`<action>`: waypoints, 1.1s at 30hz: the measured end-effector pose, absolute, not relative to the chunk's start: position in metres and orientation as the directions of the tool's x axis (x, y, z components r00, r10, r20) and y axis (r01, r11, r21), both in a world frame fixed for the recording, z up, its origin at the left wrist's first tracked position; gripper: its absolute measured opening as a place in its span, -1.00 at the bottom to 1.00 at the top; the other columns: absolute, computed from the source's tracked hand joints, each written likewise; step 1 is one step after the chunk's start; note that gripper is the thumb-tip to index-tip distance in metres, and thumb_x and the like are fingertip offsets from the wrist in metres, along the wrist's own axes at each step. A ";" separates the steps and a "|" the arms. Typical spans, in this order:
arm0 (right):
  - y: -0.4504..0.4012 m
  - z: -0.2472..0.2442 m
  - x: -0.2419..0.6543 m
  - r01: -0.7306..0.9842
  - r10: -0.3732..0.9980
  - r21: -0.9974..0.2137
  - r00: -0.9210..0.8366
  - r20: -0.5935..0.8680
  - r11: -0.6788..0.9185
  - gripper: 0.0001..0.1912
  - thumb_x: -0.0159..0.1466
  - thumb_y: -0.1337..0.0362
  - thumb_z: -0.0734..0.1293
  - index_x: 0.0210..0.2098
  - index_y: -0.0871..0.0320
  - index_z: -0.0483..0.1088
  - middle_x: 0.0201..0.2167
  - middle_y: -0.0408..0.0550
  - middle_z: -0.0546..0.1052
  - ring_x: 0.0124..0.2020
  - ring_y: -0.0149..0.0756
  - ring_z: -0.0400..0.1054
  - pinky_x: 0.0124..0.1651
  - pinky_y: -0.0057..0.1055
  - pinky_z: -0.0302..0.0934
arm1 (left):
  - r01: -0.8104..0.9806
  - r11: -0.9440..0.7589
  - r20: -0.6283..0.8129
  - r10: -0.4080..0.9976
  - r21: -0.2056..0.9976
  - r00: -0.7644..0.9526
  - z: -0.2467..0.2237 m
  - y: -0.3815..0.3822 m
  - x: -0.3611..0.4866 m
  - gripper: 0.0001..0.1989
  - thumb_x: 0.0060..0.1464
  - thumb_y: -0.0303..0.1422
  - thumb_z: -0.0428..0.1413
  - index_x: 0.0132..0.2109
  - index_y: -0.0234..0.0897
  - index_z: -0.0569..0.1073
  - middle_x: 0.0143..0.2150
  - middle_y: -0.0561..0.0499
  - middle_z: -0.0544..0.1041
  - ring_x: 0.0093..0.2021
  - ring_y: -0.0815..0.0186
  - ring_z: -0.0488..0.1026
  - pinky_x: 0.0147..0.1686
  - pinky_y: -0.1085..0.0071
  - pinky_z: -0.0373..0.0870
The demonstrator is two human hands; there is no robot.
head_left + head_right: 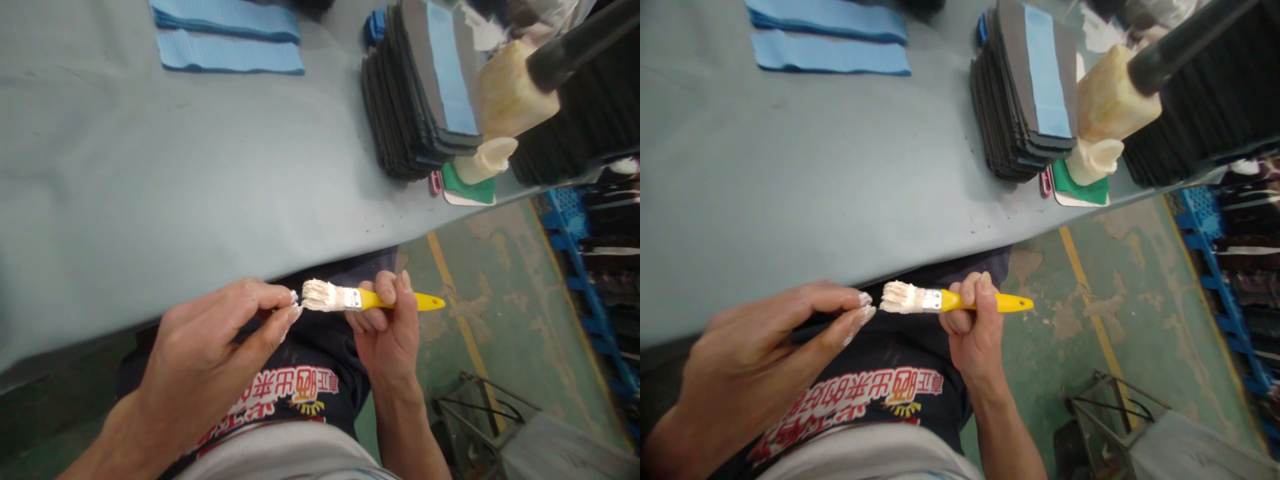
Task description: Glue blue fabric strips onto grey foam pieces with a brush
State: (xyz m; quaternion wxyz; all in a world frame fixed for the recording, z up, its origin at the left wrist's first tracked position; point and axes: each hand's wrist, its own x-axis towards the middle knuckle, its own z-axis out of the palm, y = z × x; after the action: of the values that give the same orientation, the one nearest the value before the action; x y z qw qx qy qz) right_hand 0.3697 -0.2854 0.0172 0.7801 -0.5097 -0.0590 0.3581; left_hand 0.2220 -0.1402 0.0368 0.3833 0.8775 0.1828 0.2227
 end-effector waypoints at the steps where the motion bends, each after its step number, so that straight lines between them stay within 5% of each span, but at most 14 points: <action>1: -0.285 0.018 0.369 -0.474 0.621 -0.853 0.742 -0.253 0.218 -0.36 0.41 -0.12 0.44 -0.53 0.09 0.09 -0.68 -0.42 -0.08 -0.69 -0.55 -0.36 -0.66 -0.64 -0.17 | 0.139 -0.664 0.268 0.472 0.734 0.840 0.036 -0.140 0.222 -0.90 0.43 -0.37 0.09 -0.07 -0.14 0.52 -0.25 0.18 0.70 -0.33 0.46 0.64 -0.21 0.59 0.56; 7: -0.285 0.024 0.367 -0.330 0.655 -0.914 0.749 -0.103 0.234 -0.42 0.48 -0.05 0.37 -0.54 0.10 0.18 -0.66 -0.38 -0.07 -0.68 -0.55 -0.35 -0.65 -0.60 -0.29 | 0.162 -0.634 0.222 0.482 0.756 0.848 0.036 -0.137 0.224 -0.91 0.35 -0.38 0.14 -0.09 -0.11 0.55 -0.31 0.21 0.69 -0.43 0.44 0.60 -0.33 0.55 0.57; 12: -0.297 0.023 0.367 -0.138 0.642 -0.971 0.766 0.021 0.197 -0.47 0.53 -0.04 0.31 -0.50 0.10 0.30 -0.67 -0.34 0.04 -0.66 -0.51 -0.19 -0.58 -0.52 -0.18 | 0.197 -0.521 0.132 0.528 0.831 0.839 0.039 -0.132 0.221 -0.90 0.27 -0.39 0.19 -0.13 -0.07 0.59 -0.36 0.28 0.68 -0.50 0.48 0.56 -0.36 0.61 0.56; 19: -0.312 0.021 0.375 0.115 0.728 -0.978 0.653 0.208 0.176 -0.59 0.56 0.08 0.28 -0.38 0.10 0.48 -0.63 -0.24 0.28 -0.59 -0.41 0.12 -0.47 -0.40 -0.02 | 0.107 -0.741 0.279 0.377 0.662 0.883 0.040 -0.127 0.215 -0.91 0.40 -0.41 0.11 -0.06 -0.15 0.51 -0.26 0.16 0.69 -0.37 0.44 0.62 -0.25 0.56 0.57; 33: -0.296 0.036 0.378 0.316 0.789 -0.943 0.550 0.274 0.107 -0.60 0.52 0.21 0.28 -0.46 0.08 0.46 -0.62 -0.21 0.41 -0.61 -0.42 0.24 -0.49 -0.41 0.12 | 0.004 -0.813 0.274 0.201 0.583 0.941 0.042 -0.118 0.218 -0.84 0.42 -0.47 0.04 -0.04 -0.27 0.52 -0.26 0.00 0.66 -0.32 0.29 0.62 -0.24 0.40 0.54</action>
State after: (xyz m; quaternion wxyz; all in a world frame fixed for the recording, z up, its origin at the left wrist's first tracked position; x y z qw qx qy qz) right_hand 0.3784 -0.2963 0.0363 0.6056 -0.6389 -0.4323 0.1955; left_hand 0.2182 -0.1177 0.0417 0.3013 0.9378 0.0544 0.1635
